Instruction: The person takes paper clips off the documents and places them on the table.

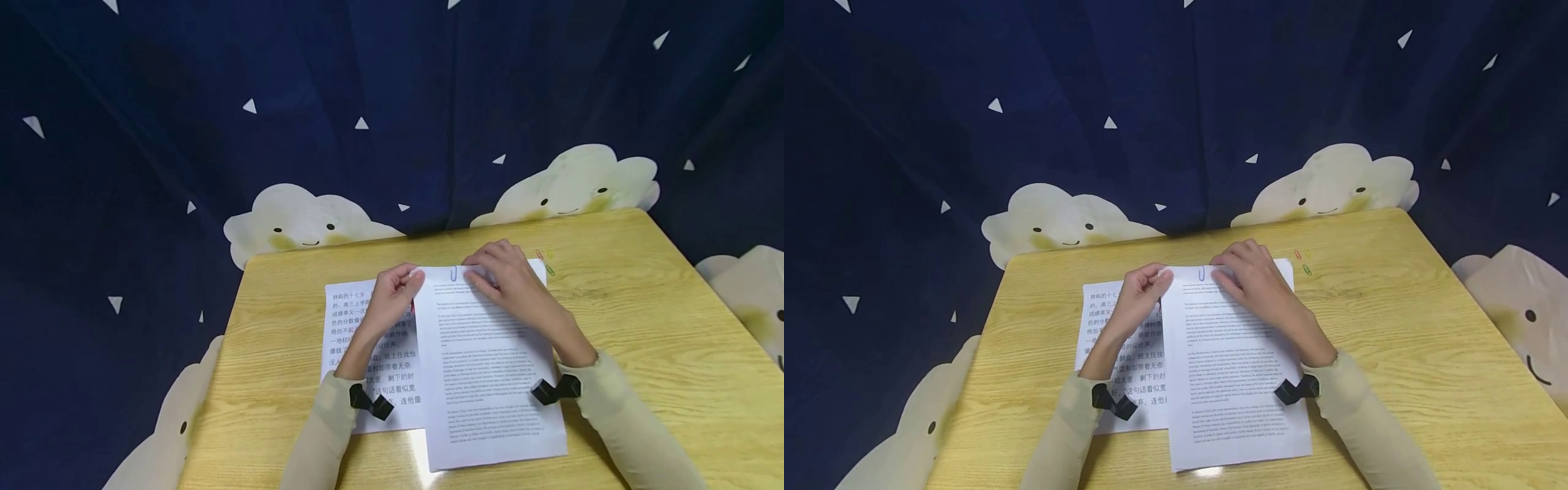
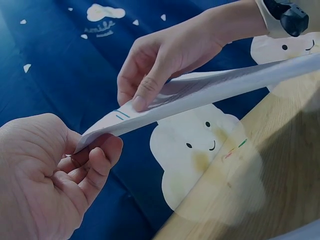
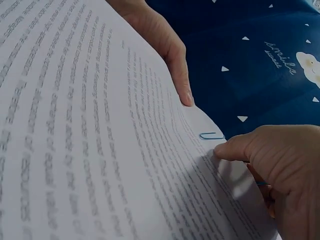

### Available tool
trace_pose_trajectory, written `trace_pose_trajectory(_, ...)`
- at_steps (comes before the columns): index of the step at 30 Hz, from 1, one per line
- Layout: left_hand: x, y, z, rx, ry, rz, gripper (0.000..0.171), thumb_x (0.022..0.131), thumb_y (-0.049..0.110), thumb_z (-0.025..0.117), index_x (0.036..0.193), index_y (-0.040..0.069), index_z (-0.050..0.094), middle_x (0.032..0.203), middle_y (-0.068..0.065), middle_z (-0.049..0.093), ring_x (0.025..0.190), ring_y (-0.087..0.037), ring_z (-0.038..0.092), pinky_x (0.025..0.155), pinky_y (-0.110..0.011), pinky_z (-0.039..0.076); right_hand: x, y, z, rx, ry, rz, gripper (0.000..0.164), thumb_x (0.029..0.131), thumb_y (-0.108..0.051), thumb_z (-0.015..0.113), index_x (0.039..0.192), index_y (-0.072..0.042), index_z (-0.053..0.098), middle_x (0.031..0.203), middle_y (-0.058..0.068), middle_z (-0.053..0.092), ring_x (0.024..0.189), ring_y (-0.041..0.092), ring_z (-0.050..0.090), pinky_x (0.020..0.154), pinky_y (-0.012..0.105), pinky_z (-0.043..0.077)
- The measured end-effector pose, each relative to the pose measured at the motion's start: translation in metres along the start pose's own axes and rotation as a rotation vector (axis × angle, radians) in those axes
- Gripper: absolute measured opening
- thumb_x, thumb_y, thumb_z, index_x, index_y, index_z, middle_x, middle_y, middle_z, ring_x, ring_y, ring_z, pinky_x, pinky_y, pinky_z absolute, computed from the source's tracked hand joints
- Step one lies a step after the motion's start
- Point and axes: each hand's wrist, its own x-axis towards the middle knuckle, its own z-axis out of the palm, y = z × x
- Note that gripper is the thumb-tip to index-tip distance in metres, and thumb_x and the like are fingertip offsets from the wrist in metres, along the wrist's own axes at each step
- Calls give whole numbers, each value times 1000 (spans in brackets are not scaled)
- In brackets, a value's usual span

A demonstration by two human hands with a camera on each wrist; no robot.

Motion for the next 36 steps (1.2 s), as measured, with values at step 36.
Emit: trace_pose_trajectory(36,-2,4,9,-4,-56,59,23,102,6,49,110,-10,62,70,-29,58,45,-11,51,44,-21,39,0,-8,2,44,29,38,5,92,-18,67,92,-15,71,94,-3,66,99,18,51,90,39,36)
